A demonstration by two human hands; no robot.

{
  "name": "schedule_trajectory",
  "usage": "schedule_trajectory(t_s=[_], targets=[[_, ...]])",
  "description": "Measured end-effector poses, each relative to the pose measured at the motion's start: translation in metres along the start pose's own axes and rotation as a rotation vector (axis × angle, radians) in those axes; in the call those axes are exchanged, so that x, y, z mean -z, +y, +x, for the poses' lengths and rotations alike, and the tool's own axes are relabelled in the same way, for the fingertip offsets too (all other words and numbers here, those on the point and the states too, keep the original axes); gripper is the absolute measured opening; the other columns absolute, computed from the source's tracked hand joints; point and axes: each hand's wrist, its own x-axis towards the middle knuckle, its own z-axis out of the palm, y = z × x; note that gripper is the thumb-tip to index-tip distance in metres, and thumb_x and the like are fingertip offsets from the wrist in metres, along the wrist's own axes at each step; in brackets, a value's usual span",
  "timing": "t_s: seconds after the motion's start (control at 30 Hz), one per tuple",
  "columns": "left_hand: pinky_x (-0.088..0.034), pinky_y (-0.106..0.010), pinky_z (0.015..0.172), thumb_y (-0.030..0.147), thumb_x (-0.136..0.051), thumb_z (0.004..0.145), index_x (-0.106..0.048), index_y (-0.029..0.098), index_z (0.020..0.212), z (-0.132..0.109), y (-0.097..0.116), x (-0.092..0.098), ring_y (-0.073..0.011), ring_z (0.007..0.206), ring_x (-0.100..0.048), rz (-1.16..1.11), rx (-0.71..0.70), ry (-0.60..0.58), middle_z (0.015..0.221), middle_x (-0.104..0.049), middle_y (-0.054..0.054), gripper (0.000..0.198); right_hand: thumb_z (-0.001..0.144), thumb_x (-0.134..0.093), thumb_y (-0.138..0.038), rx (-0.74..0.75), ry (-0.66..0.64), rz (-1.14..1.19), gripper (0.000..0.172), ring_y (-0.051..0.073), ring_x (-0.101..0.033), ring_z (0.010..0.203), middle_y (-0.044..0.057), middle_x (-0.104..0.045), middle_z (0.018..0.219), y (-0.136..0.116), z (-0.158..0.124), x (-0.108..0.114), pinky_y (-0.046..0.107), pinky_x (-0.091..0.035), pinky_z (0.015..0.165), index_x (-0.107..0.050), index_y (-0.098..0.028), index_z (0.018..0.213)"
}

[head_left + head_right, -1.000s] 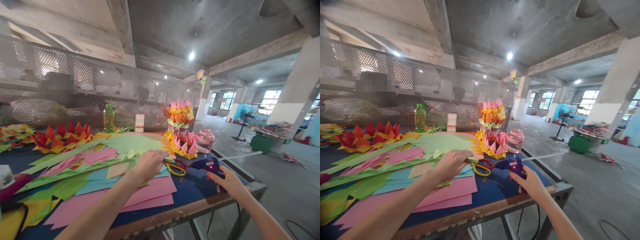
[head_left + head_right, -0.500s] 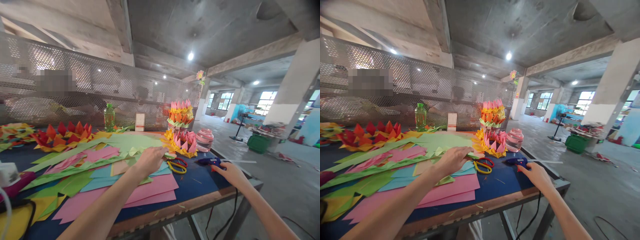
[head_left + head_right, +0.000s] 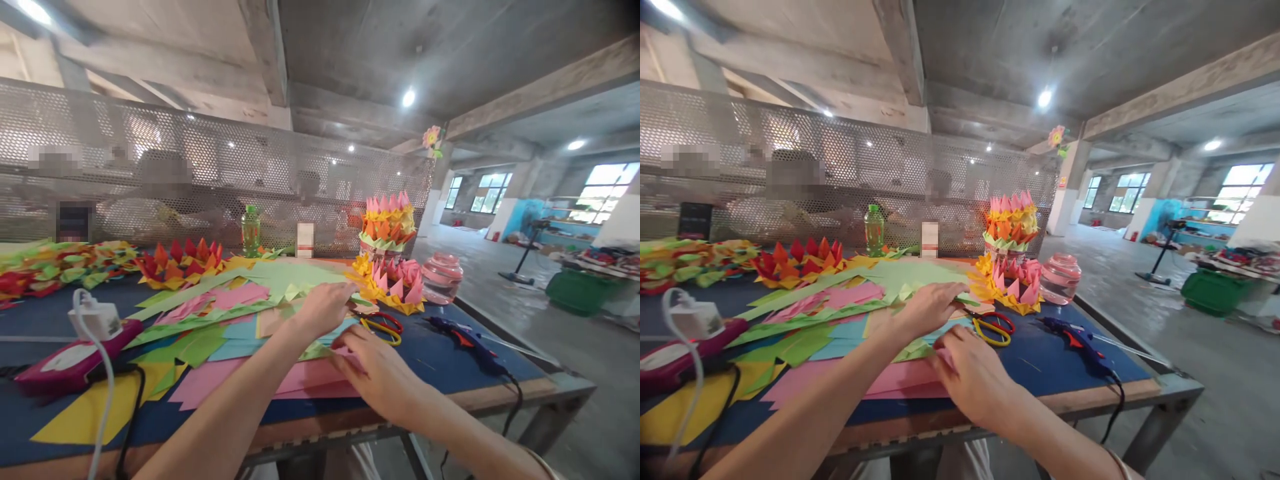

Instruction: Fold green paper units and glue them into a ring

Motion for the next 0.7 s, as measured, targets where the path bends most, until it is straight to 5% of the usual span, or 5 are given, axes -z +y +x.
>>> schedule_trajectory(t_s=[0.17, 0.3, 0.53, 0.6, 0.7], targets=[[-0.053, -0.030, 0.082, 0.021, -0.052, 0.095, -0.060, 0.021, 0.121, 0.000, -0.005, 0.008, -0.0238, 0.098, -0.069, -0.004, 0.030, 0.009, 0.110, -0.072, -0.007, 0.027, 0.096, -0.054, -0.037, -0.048, -0.036, -0.020, 0.034, 0.037, -0.063, 0.107, 0.023, -0.066, 0.117, -0.005, 0.040, -0.038, 0.047, -0.050, 0.086, -0.062, -0.009, 0.114], [-0.053, -0.030, 0.081, 0.020, -0.053, 0.094, -0.058, 0.023, 0.125, 0.000, -0.007, 0.009, -0.0242, 0.099, -0.070, -0.008, 0.038, 0.012, 0.112, -0.072, -0.007, 0.031, 0.087, -0.065, -0.024, 0.055, -0.096, 0.013, 0.025, 0.031, -0.062, 0.111, 0.019, -0.067, 0.117, 0.002, 0.045, -0.048, 0.040, -0.047, 0.093, -0.063, -0.012, 0.109], [-0.053, -0.033, 0.081, 0.018, -0.051, 0.093, -0.057, 0.022, 0.124, 0.000, -0.009, 0.004, -0.0266, 0.100, -0.069, 0.007, 0.044, 0.010, 0.114, -0.072, -0.007, 0.032, 0.083, -0.072, -0.020, 0.382, -0.192, 0.192, 0.009, 0.013, -0.066, 0.075, -0.003, -0.070, 0.085, 0.024, 0.027, -0.002, 0.018, -0.051, 0.071, -0.066, -0.023, 0.090], [-0.052, -0.033, 0.079, 0.017, -0.052, 0.092, -0.057, 0.022, 0.122, 0.001, -0.008, 0.003, -0.0267, 0.097, -0.070, 0.014, 0.043, -0.002, 0.111, -0.072, -0.007, 0.031, 0.093, -0.061, -0.022, 0.391, -0.074, 0.234, 0.002, 0.012, -0.063, 0.070, -0.002, -0.068, 0.080, 0.039, 0.024, 0.013, 0.019, -0.049, 0.066, -0.062, -0.022, 0.093], [-0.052, -0.032, 0.076, 0.013, -0.052, 0.089, -0.058, 0.022, 0.118, 0.000, -0.006, 0.001, -0.0265, 0.093, -0.070, 0.027, 0.036, -0.023, 0.104, -0.073, -0.006, 0.031, 0.101, -0.040, -0.018, 0.369, 0.184, 0.251, 0.015, 0.018, -0.061, 0.086, 0.006, -0.064, 0.095, 0.065, 0.021, 0.027, 0.029, -0.049, 0.078, -0.054, -0.020, 0.106]])
